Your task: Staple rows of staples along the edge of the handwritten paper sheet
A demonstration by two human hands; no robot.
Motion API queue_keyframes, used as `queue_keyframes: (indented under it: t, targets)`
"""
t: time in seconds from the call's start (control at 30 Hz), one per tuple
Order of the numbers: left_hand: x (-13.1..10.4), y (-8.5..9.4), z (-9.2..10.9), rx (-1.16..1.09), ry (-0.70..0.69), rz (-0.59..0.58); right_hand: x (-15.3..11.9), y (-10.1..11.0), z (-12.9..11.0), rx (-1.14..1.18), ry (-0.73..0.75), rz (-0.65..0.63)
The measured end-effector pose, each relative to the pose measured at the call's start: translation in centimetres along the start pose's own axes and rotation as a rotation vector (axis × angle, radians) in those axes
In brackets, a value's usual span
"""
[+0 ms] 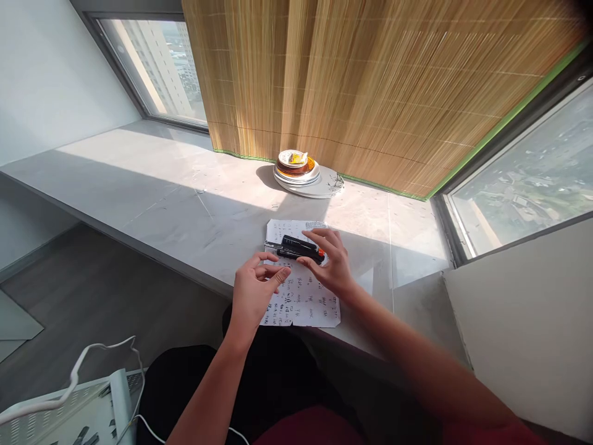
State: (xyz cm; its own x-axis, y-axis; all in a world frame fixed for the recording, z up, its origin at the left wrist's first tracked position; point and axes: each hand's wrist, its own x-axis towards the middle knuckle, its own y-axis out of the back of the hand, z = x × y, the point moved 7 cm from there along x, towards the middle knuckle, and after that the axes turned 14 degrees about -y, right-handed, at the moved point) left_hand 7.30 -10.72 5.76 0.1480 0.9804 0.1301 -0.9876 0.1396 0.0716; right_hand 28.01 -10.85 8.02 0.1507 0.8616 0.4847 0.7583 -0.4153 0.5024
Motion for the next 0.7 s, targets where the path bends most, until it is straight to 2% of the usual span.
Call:
queue_keyframes:
  t: [0.1, 0.2, 0.33, 0.5, 0.63, 0.7]
  targets:
    - [-0.5, -1.3, -0.1, -0.061, 0.037, -0.009, -1.6, -0.3, -3.5, 0.110, 0.344, -0.087]
    - [-0.9, -2.1, 0.0, -0.151, 0.056, 0.011, -2.9, -0.6, -5.2, 0.194, 0.520, -0.119]
    - [-1.0, -2.4, -0.1, -0.211, 0.046, 0.041, -3.1, -0.7, -5.2, 0.242, 0.546, -0.140]
    - [-1.1, -2.3, 0.0, -0.136, 0.020, 0.043, -3.1, -0.5, -4.8, 0.204, 0.525, -0.163]
    - [-1.3, -2.3, 1.4, -0.077, -0.050, -0.004, -2.0, 0.7, -4.4, 0.198, 0.464, -0.084]
    - [-0.7, -1.6, 2.3, -0.002, -0.143, 0.009, -0.5, 2.0, -3.0, 0.181, 0.355, 0.016]
